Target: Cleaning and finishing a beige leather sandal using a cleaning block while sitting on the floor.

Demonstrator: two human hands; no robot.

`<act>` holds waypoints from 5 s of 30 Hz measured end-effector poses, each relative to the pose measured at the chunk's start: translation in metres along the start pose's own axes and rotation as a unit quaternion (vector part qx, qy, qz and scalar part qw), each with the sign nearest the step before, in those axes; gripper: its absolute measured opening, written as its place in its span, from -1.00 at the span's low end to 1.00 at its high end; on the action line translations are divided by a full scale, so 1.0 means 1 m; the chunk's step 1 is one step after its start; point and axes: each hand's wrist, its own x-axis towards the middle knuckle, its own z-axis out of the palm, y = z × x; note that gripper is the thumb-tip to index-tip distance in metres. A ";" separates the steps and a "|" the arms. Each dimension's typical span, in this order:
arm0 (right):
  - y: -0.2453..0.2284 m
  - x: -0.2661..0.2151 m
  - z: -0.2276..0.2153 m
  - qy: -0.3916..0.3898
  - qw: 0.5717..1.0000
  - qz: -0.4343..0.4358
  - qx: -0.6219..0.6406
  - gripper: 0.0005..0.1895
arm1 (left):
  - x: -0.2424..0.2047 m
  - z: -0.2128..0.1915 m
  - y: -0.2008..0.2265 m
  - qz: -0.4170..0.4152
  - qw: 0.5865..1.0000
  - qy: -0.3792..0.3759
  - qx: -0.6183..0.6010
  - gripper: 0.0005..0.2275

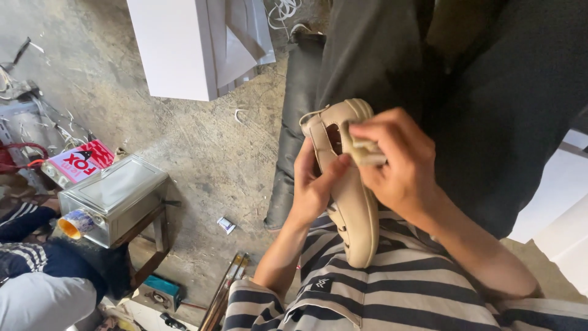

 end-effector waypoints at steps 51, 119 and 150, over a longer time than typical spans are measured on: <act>0.027 0.011 -0.033 0.066 0.977 0.172 0.105 -0.84 | -0.005 0.003 -0.011 0.045 0.989 -0.126 -0.057 -0.43; -0.067 -0.004 -0.141 -0.210 0.973 0.020 -0.098 -0.61 | -0.042 0.051 0.052 0.088 0.976 -0.192 0.061 -0.72; -0.067 -0.029 -0.094 0.051 0.981 0.128 0.138 -0.73 | -0.005 0.038 0.034 0.250 0.918 -0.261 0.161 -0.64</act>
